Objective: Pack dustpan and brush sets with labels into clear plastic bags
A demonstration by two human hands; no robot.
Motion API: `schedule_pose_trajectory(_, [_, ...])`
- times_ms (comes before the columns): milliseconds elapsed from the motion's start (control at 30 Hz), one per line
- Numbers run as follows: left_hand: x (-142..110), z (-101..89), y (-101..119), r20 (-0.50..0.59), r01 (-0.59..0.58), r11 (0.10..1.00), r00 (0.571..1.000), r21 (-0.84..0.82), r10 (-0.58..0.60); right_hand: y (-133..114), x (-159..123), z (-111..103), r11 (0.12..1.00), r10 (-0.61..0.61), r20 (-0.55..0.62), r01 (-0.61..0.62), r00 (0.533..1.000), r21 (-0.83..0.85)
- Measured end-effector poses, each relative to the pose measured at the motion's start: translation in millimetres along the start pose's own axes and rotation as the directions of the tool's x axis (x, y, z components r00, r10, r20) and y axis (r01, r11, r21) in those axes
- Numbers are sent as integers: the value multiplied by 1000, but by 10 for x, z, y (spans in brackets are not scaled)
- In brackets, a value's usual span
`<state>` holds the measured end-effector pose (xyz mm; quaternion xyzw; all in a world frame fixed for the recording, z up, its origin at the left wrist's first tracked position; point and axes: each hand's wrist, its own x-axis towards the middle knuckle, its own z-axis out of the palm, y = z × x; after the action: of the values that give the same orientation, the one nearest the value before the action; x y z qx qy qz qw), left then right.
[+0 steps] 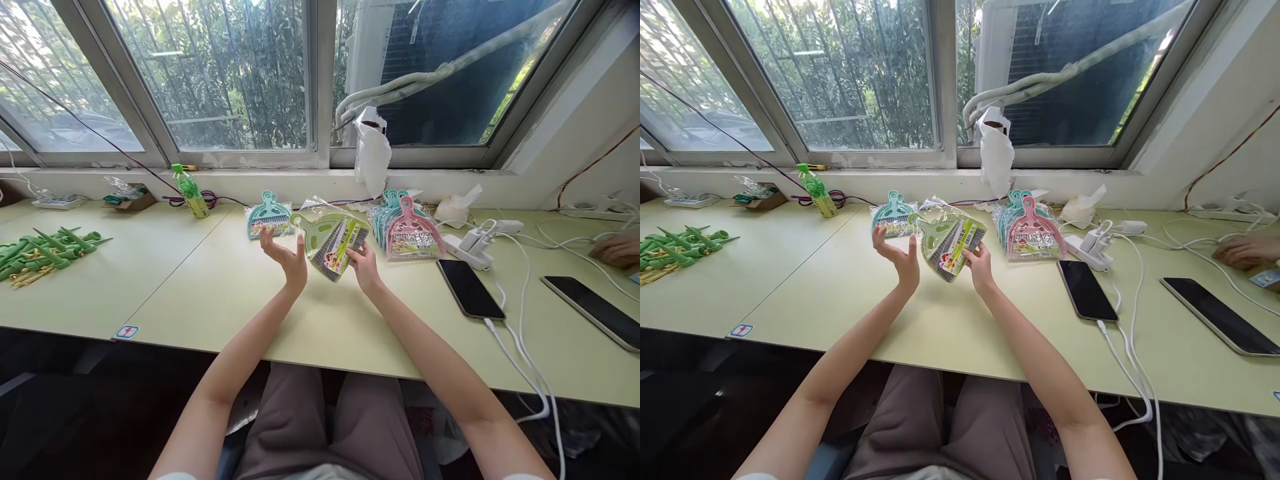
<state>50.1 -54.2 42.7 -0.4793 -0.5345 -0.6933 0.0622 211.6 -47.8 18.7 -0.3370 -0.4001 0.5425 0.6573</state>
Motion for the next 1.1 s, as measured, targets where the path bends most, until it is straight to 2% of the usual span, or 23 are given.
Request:
schedule_pose_trajectory(67, [8,47,-82,12,166,984,986,-68,-165,-22,5,-7,1000,-20,-13,20,1000,12])
schedule_pose_trajectory(100, [-4,75,-123,65,274,955,961,-114,-268,-31,5,-8,999,-27,-18,27,999,20])
schedule_pose_trajectory(133, [-27,105,-159,149,391,905,917,-164,-369,-38,5,-8,999,-31,-22,31,999,30])
schedule_pose_trajectory(167, [-59,134,-185,254,510,834,852,-210,-457,-43,4,-9,999,-32,-27,33,999,41])
schedule_pose_trajectory(233, [-140,186,-203,492,707,657,683,-260,-540,-47,5,-13,998,-31,-37,34,999,58])
schedule_pose_trajectory(300, [-225,226,-185,736,842,487,479,-231,-479,-43,11,-23,998,-33,-50,36,998,59])
schedule_pose_trajectory(367, [-295,248,-153,888,917,369,291,-152,-356,-32,21,-40,998,-38,-67,42,997,48])
schedule_pose_trajectory(400, [-321,251,-139,923,934,338,229,-118,-311,-25,27,-50,998,-43,-74,46,996,44])
schedule_pose_trajectory(433, [-340,251,-126,937,941,325,193,-93,-291,-18,34,-61,998,-47,-77,50,996,42])
schedule_pose_trajectory(533, [-358,224,-98,931,919,391,189,-55,-313,2,56,-90,997,-61,-76,65,995,51])
schedule_pose_trajectory(600, [-354,197,-75,948,894,448,171,-35,-268,10,68,-104,995,-68,-79,74,995,71])
schedule_pose_trajectory(700, [-359,167,-32,971,889,456,151,-52,-184,18,74,-115,993,-63,-82,71,995,96])
schedule_pose_trajectory(767, [-371,163,-10,972,891,451,148,-50,-185,24,68,-112,994,-59,-84,66,995,92])
schedule_pose_trajectory(833, [-383,173,-1,960,897,439,168,-55,-224,31,56,-100,994,-61,-90,68,994,81])
schedule_pose_trajectory(967, [-379,211,-24,902,938,308,267,-161,-341,45,25,-53,996,-48,-67,52,997,68])
schedule_pose_trajectory(1033, [-363,224,-48,883,948,260,274,-182,-381,50,14,-33,996,-34,-54,39,998,82])
schedule_pose_trajectory(1100, [-348,228,-71,883,947,265,275,-181,-381,57,12,-24,995,-18,-55,24,998,95])
